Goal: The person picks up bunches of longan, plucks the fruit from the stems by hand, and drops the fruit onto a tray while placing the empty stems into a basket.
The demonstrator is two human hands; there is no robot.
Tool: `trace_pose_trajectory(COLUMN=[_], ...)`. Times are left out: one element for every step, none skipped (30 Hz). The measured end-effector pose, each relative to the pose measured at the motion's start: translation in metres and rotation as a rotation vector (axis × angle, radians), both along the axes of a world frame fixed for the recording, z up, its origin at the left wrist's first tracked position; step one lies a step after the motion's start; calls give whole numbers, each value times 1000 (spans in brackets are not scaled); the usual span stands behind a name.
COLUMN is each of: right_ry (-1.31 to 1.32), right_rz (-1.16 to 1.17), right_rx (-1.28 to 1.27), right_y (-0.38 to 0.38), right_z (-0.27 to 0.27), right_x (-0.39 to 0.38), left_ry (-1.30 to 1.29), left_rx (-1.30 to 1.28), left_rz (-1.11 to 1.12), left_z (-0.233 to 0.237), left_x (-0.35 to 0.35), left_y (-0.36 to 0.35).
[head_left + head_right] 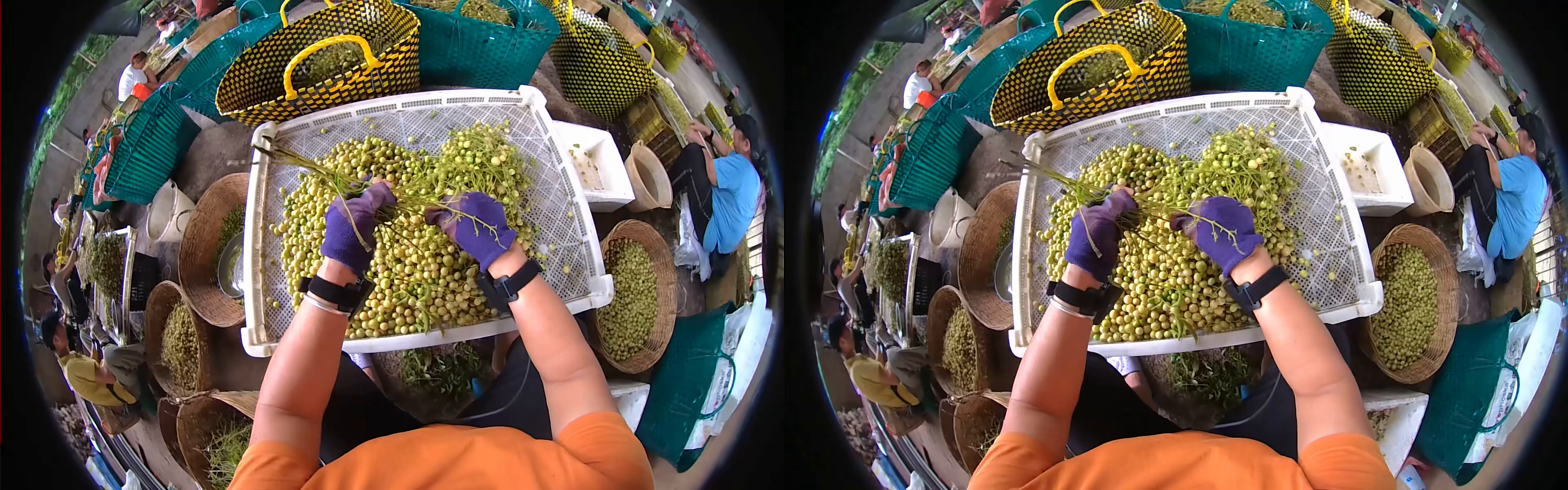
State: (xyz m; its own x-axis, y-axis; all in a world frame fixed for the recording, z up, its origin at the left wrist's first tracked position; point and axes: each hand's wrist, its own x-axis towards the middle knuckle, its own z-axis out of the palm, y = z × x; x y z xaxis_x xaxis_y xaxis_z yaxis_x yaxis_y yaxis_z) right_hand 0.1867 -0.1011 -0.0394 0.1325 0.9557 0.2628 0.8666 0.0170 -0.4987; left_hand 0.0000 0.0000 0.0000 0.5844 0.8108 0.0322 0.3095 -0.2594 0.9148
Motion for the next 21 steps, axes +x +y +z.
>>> trace_pose_trajectory(right_ry=[-29,-59,-45,142,334,337,438,538,637,1135,1135,1005,875,1036,1000,940,880,1017,1019,518,15], right_rz=[5,12,10,41,71,71,30,-11,-53,89,80,157,235,228,241,184,126,143,140,64,-8], right_rx=[-8,-17,16,123,226,221,167,114,63,-26,-32,-56,-79,-148,85,28,-28,47,46,43,39], right_y=[1,2,10,9,7,8,10,13,15,9,6,7,7,7,4,5,8,13,9,3,-1], right_z=[-1,-2,-1,-2,-2,-5,-9,-13,-15,2,11,17,25,34,33,28,18,12,7,4,15], right_x=[4,6,7,10,10,10,11,13,13,9,8,8,6,-1,-11,-12,-12,-14,-11,-8,-9], left_ry=[-47,-95,-83,-232,-377,-129,-130,-208,-286,-289,-218,-146,-146,-179,-211,-132,-128,-19,89,-41,-41], left_rx=[53,103,137,-8,-156,269,266,337,409,404,473,542,534,354,173,345,343,463,582,315,314], left_rz=[50,102,98,78,58,-27,-26,-65,-104,-105,-120,-135,-136,-149,-159,-206,-208,-156,-101,-26,-24], left_z=[-3,-6,-1,-3,-6,-10,-15,-21,-22,-19,-17,-15,-16,-17,-18,-17,-15,-11,-8,-7,-10], left_x=[1,1,0,-2,-6,-12,-12,-11,-9,-8,-7,-7,-5,-3,-2,-3,-3,-2,-1,2,0], left_y=[2,3,13,15,17,20,22,26,27,25,23,20,17,14,11,10,9,7,5,4,6])
